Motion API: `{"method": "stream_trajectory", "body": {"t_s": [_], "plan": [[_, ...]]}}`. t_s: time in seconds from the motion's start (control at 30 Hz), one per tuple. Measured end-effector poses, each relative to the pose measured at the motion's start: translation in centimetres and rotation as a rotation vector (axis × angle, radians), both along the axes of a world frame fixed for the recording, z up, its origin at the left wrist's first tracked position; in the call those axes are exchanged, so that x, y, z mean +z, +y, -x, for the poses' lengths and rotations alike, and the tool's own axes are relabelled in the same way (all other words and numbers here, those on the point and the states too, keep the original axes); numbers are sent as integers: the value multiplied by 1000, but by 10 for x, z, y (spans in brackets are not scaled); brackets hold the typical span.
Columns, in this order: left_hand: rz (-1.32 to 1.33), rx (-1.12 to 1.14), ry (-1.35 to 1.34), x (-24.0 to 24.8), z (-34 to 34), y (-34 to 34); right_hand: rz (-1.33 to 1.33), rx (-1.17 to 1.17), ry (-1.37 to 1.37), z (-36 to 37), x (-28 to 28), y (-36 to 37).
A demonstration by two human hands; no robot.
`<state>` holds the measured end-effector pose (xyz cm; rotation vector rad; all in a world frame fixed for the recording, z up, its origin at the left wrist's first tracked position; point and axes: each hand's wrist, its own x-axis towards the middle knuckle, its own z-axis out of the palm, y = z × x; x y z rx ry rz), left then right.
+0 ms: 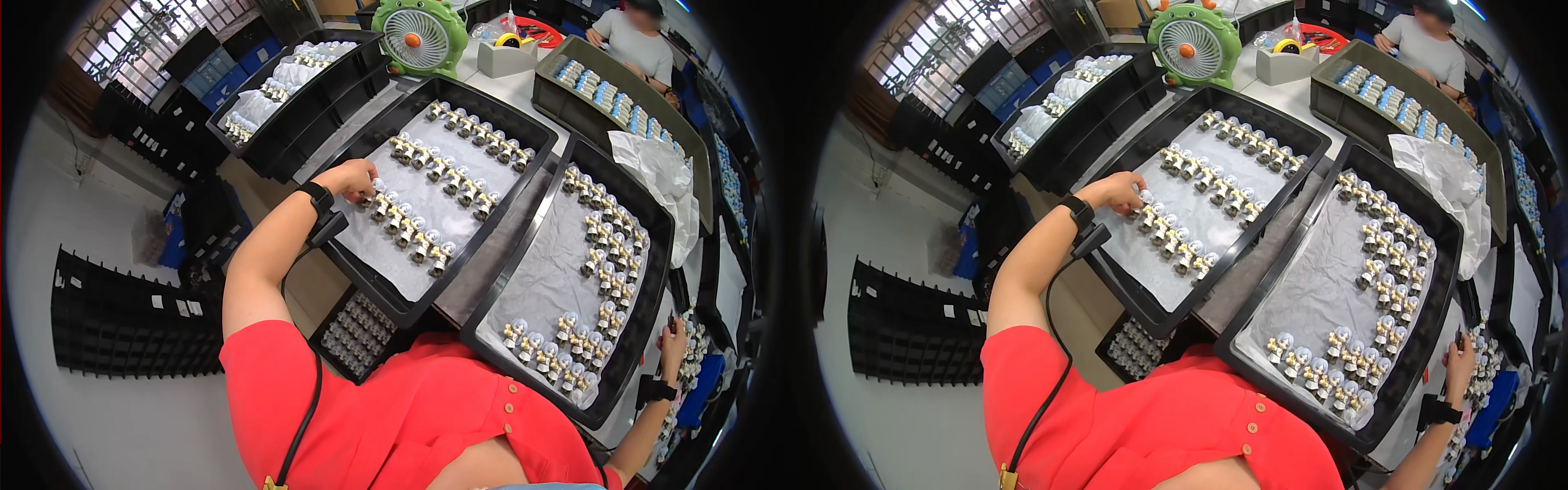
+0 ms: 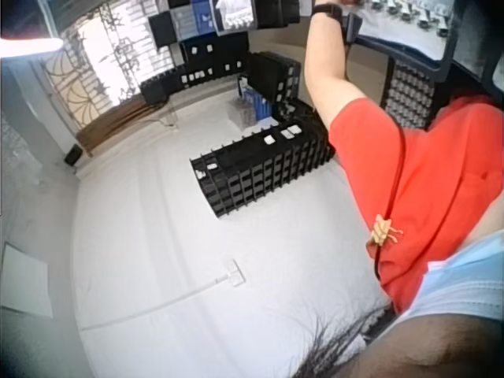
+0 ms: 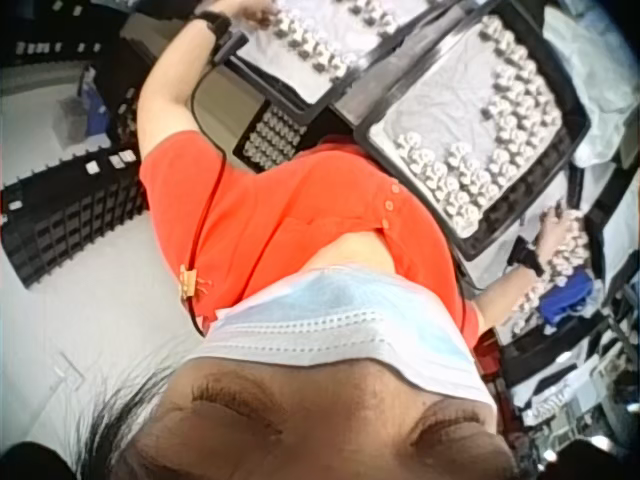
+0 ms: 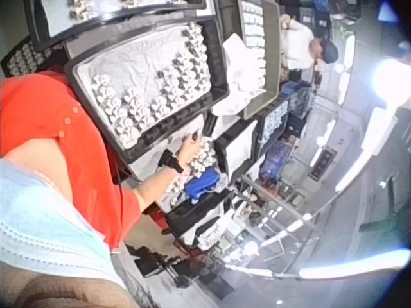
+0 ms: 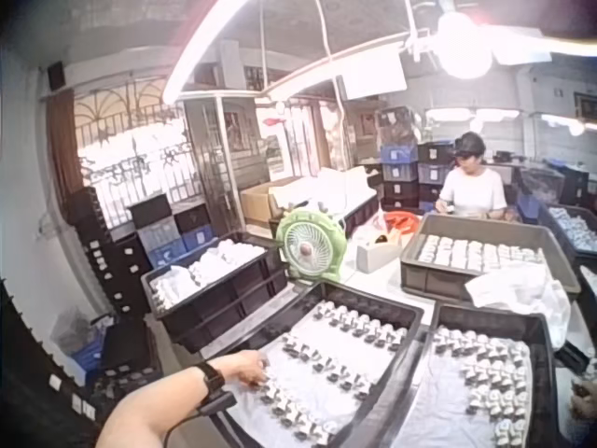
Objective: The person assembles small, white, bell-shaped miniature figures at a workstation. They pick up the figures from a tray, inspect them, and use a red-handled tool to adjust or attach small gold-colored components. The person handles the figures one at a time, placing them back into the tray after adjustment.
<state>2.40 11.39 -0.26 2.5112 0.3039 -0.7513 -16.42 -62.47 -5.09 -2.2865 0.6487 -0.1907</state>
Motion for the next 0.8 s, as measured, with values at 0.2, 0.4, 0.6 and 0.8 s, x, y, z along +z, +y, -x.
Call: {"method": "stream_trajectory", "body": {"t_s": [0.2,0.4,0.6,0.8], "plan": [[-89,-99,-40,-4,-5,-1,469,75,51,11,-33,-32],[-211,-210,-60,3,-4,-2,550,16,95,22,-19,-19],[88,-430,-520,63,18,-83,394,163,-281,22,79,80],[508,-673,-354,91,82,-174,232,985,-69,-32,95,214]]}}
